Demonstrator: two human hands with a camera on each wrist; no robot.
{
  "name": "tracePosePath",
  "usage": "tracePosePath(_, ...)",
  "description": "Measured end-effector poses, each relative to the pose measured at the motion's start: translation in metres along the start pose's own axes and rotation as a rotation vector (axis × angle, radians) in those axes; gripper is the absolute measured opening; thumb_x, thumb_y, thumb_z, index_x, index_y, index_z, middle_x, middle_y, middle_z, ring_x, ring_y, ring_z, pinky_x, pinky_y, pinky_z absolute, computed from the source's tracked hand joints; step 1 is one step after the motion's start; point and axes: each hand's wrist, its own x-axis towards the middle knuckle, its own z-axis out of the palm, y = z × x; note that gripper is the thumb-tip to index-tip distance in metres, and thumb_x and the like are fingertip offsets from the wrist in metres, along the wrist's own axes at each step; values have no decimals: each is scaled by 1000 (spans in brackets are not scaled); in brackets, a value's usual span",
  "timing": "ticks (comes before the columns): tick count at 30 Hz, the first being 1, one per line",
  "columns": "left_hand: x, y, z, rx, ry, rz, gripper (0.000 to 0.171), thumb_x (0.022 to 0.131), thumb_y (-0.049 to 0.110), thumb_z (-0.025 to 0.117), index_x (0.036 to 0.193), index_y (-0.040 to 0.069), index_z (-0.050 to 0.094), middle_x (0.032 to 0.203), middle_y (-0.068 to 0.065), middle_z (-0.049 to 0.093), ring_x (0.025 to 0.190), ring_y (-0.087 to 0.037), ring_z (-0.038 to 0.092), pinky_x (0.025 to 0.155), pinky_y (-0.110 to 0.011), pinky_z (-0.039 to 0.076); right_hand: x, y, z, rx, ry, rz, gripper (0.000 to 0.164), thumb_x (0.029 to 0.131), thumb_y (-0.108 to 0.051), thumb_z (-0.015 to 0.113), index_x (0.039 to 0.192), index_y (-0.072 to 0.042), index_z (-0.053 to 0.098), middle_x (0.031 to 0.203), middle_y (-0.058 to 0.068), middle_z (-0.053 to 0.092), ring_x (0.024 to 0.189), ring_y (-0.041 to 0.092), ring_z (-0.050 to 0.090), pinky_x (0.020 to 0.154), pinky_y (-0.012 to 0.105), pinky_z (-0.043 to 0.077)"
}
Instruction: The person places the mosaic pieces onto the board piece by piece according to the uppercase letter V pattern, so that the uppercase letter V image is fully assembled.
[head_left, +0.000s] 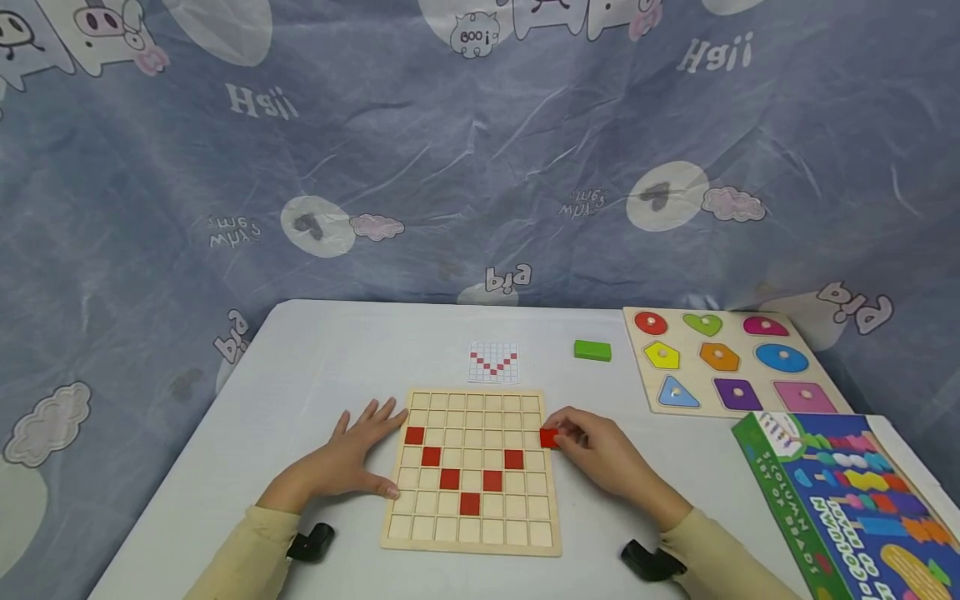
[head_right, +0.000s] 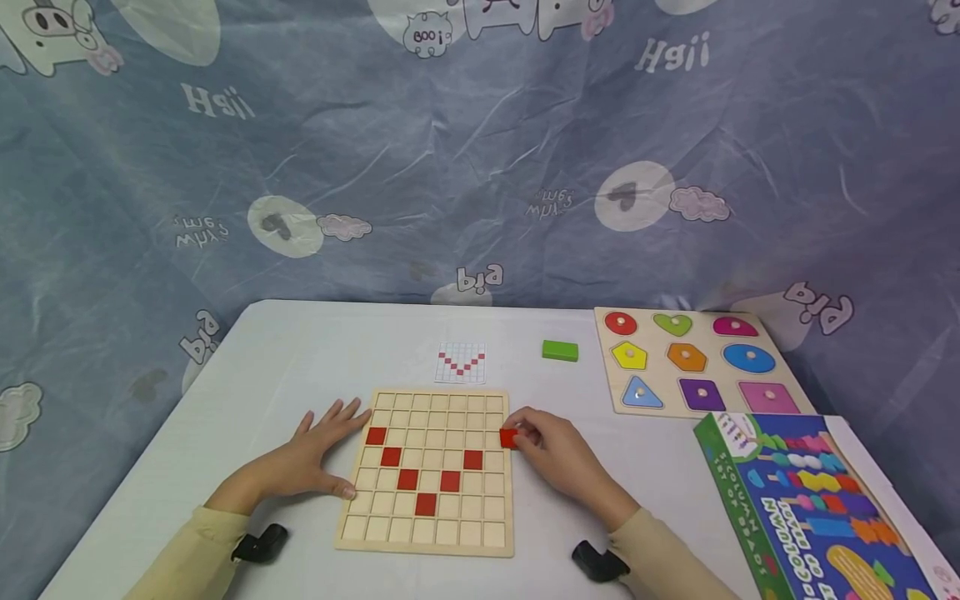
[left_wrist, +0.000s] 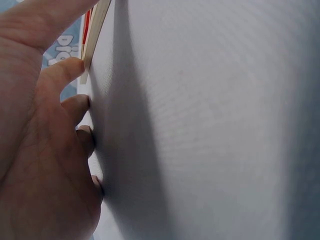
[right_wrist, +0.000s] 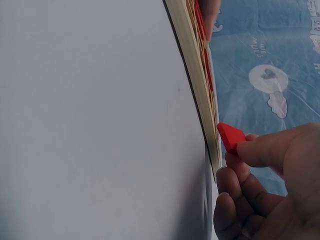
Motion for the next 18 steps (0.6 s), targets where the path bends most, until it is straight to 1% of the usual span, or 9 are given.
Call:
tracePosePath(3, 0, -1, 1, 3, 2, 1, 116, 52, 66, 75, 148, 23, 25, 155, -7, 11, 142, -34, 2, 108, -61, -5, 2, -2, 5, 5, -8, -2, 19, 86, -13, 66, 96, -30, 64, 76, -13, 57, 68, 7, 52, 60, 21, 45)
tracePosePath(8, 1, -3, 3, 11, 6, 3, 117, 52, 67, 74, 148, 24, 24, 155, -6, 11, 142, -33, 2, 108, -61, -5, 5, -6, 11, 3, -12, 26, 19, 85, -14, 67, 95, -30, 64, 75, -14, 57, 68, 6, 52, 61, 21, 45)
tracePosePath(18, 0, -2, 2, 1, 7, 4, 117, 52, 66, 75, 148, 23, 25, 155, -7, 12, 142, -34, 2, 108, -60, -5, 9, -14, 16, 23, -20, 45, 16, 85, -15, 67, 94, -28, 65, 74, -13, 56, 67, 9, 51, 58, 21, 44)
